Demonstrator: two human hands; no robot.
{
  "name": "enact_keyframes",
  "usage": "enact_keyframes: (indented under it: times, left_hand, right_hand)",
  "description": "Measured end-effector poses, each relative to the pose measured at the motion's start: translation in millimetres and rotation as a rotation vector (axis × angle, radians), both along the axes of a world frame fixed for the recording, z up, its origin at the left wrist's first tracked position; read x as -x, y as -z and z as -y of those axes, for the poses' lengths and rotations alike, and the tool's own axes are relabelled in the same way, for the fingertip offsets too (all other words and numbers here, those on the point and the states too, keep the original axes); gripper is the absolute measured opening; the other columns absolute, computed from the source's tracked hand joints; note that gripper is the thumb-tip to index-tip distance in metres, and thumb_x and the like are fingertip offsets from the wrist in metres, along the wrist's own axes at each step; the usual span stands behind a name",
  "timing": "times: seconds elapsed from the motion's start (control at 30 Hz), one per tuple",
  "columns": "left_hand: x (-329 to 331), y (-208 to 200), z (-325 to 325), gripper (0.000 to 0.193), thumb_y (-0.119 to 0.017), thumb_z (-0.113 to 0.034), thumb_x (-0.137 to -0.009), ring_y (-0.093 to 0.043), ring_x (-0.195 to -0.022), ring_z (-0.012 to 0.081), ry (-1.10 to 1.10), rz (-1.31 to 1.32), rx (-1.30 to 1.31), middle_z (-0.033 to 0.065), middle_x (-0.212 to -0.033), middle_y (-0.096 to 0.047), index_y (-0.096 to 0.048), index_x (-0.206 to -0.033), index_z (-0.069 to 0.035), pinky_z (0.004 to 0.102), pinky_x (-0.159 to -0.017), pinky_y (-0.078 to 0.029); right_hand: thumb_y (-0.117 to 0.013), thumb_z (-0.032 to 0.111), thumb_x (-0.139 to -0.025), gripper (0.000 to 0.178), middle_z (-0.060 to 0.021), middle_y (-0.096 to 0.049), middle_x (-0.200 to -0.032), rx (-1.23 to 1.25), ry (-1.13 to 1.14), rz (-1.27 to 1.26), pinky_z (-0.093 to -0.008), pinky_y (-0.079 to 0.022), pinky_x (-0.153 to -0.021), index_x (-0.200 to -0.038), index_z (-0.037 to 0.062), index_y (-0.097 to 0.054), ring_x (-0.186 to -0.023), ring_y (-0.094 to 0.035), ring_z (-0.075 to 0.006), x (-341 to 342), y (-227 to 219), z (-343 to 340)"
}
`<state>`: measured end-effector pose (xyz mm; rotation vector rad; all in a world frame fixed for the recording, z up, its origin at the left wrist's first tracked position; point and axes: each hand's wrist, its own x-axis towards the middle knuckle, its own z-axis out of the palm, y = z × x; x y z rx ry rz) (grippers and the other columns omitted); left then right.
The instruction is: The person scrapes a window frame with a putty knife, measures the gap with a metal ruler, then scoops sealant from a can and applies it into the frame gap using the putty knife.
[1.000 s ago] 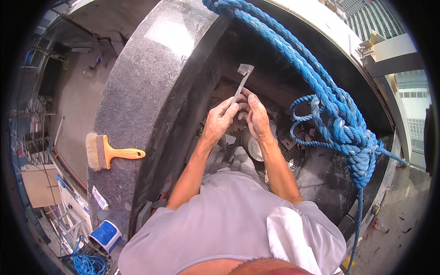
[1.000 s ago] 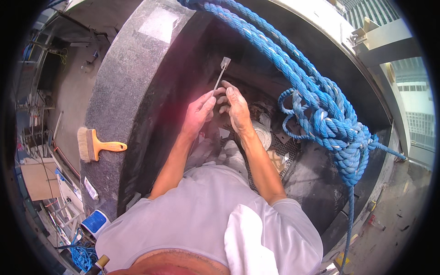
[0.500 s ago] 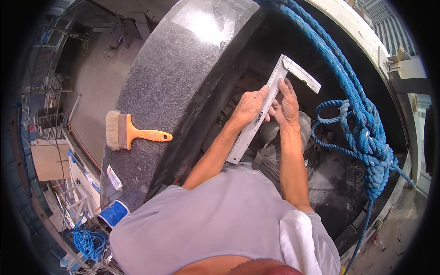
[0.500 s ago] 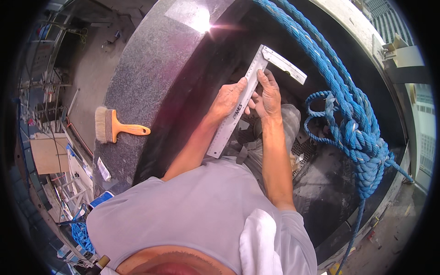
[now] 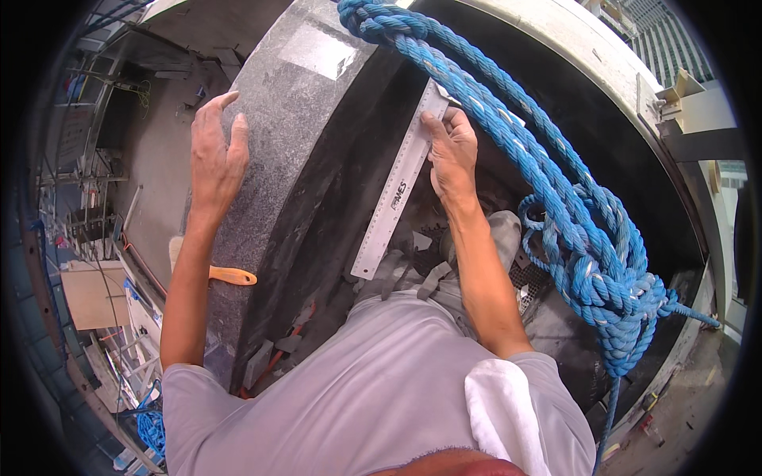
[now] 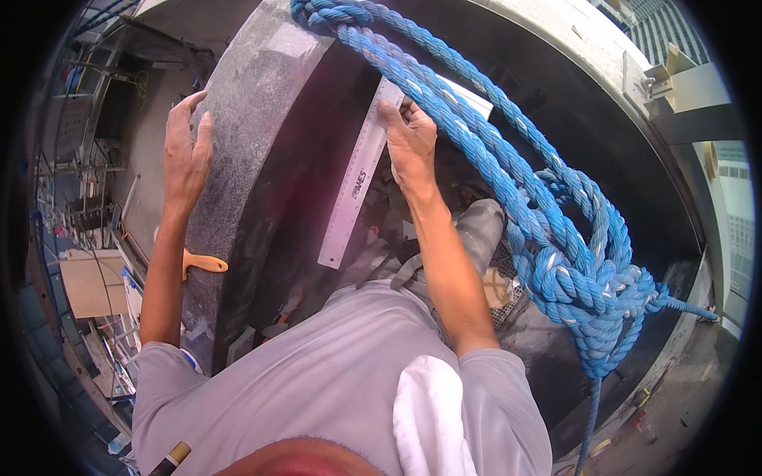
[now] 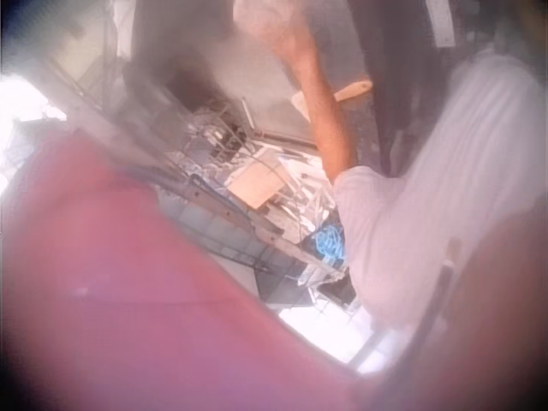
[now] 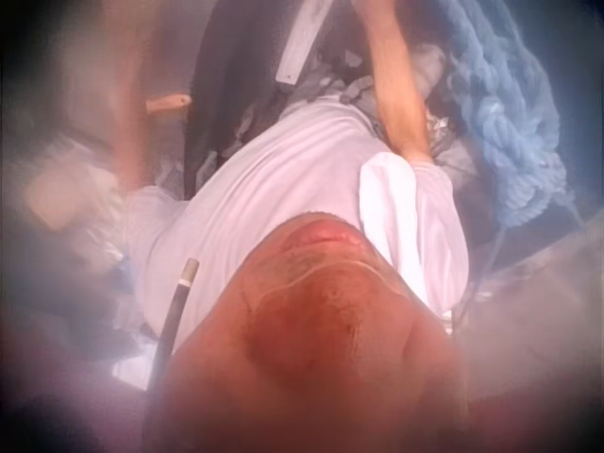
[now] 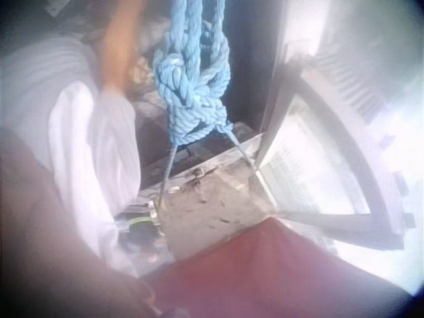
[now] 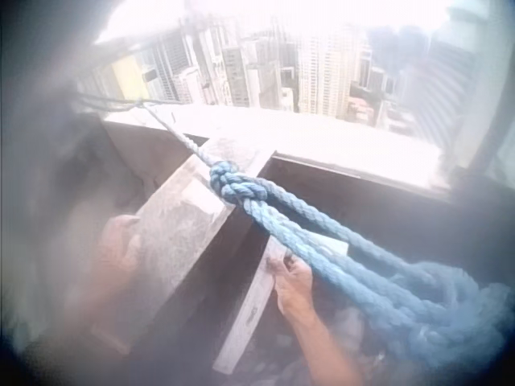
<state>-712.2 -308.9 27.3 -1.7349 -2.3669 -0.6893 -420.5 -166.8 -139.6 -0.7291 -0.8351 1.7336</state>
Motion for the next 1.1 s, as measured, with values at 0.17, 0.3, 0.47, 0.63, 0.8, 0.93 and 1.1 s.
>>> enact_keyframes:
  times: [0.17, 0.3, 0.47, 0.63, 0.8, 0.93, 1.1]
  left_hand:
    - [71, 67, -101, 0.064, -0.048, -0.046, -0.113, -0.047, -0.155, 0.0392, -0.439, 0.158, 0.084, 0.023, -0.164, -0.052, -0.049, -0.164, -0.008, 0.0656, -0.127, -0.027]
    - [61, 85, -113, 0.071, -0.044, -0.05, -0.113, -0.05, -0.154, 0.042, -0.52, 0.218, 0.066, 0.0254, -0.166, -0.053, -0.044, -0.167, -0.004, 0.0573, -0.128, -0.032]
    - [38, 61, -132, 0.071, -0.043, -0.049, -0.113, -0.056, -0.149, 0.0433, -0.595, 0.205, 0.162, 0.0265, -0.157, -0.062, -0.045, -0.165, -0.002, 0.0497, -0.126, -0.037]
    - [46, 64, -121, 0.06, -0.042, -0.043, -0.115, -0.06, -0.143, 0.0396, -0.573, 0.211, 0.156, 0.0231, -0.153, -0.066, -0.057, -0.158, -0.004, 0.0507, -0.125, -0.037]
    - [45, 69, -132, 0.055, -0.043, -0.039, -0.116, -0.058, -0.144, 0.0367, -0.548, 0.184, 0.176, 0.0205, -0.152, -0.065, -0.058, -0.157, -0.006, 0.0531, -0.125, -0.034]
    - [52, 86, -131, 0.055, -0.042, -0.039, -0.116, -0.056, -0.147, 0.0366, -0.574, 0.184, 0.097, 0.0197, -0.156, -0.063, -0.056, -0.158, -0.007, 0.0552, -0.126, -0.032]
    - [42, 66, -136, 0.055, -0.042, -0.039, -0.116, -0.055, -0.149, 0.0368, -0.603, 0.177, 0.177, 0.0193, -0.159, -0.061, -0.055, -0.16, -0.008, 0.0563, -0.126, -0.032]
  right_hand:
    - [-0.077, 0.015, -0.1, 0.024, -0.02, -0.061, -0.092, -0.62, -0.354, 0.472, -0.0457, -0.051, -0.078, -0.106, -0.0022, -0.062, -0.084, -0.062, -0.0369, -30, -77, 50]
    - [-0.078, 0.018, -0.105, 0.028, -0.0172, -0.075, -0.11, -0.349, -0.481, 0.368, -0.041, -0.056, -0.092, -0.121, -0.0035, -0.068, -0.101, -0.071, -0.0238, -9, -97, 38]
    - [-0.077, 0.024, -0.105, 0.03, -0.0159, -0.071, -0.098, 0.03, -0.597, 0.166, -0.042, -0.054, -0.084, -0.12, -0.0008, -0.068, -0.086, -0.059, -0.02, 42, -78, 54]
    - [-0.08, 0.022, -0.105, 0.031, -0.0159, -0.077, -0.114, -0.032, -0.87, 0.175, -0.042, -0.056, -0.095, -0.122, -0.0024, -0.072, -0.109, -0.072, -0.0251, 39, -114, 51]
    - [-0.08, 0.011, -0.099, 0.028, -0.0185, -0.076, -0.116, -0.097, -0.725, -0.064, -0.0475, -0.058, -0.097, -0.123, -0.0009, -0.076, -0.108, -0.073, -0.0394, 33, -228, 39]
    - [-0.081, 0.009, -0.101, 0.021, -0.017, -0.076, -0.109, -0.199, -0.457, 0.281, -0.0408, -0.059, -0.089, -0.115, -0.0046, -0.075, -0.097, -0.074, -0.032, -20, -309, -65]
    - [-0.065, 0.019, -0.116, 0.029, -0.0112, -0.065, -0.118, -0.217, -0.103, 0.237, -0.0259, -0.051, -0.067, -0.139, 0.0024, -0.061, -0.096, -0.06, -0.0129, -150, -351, -206]
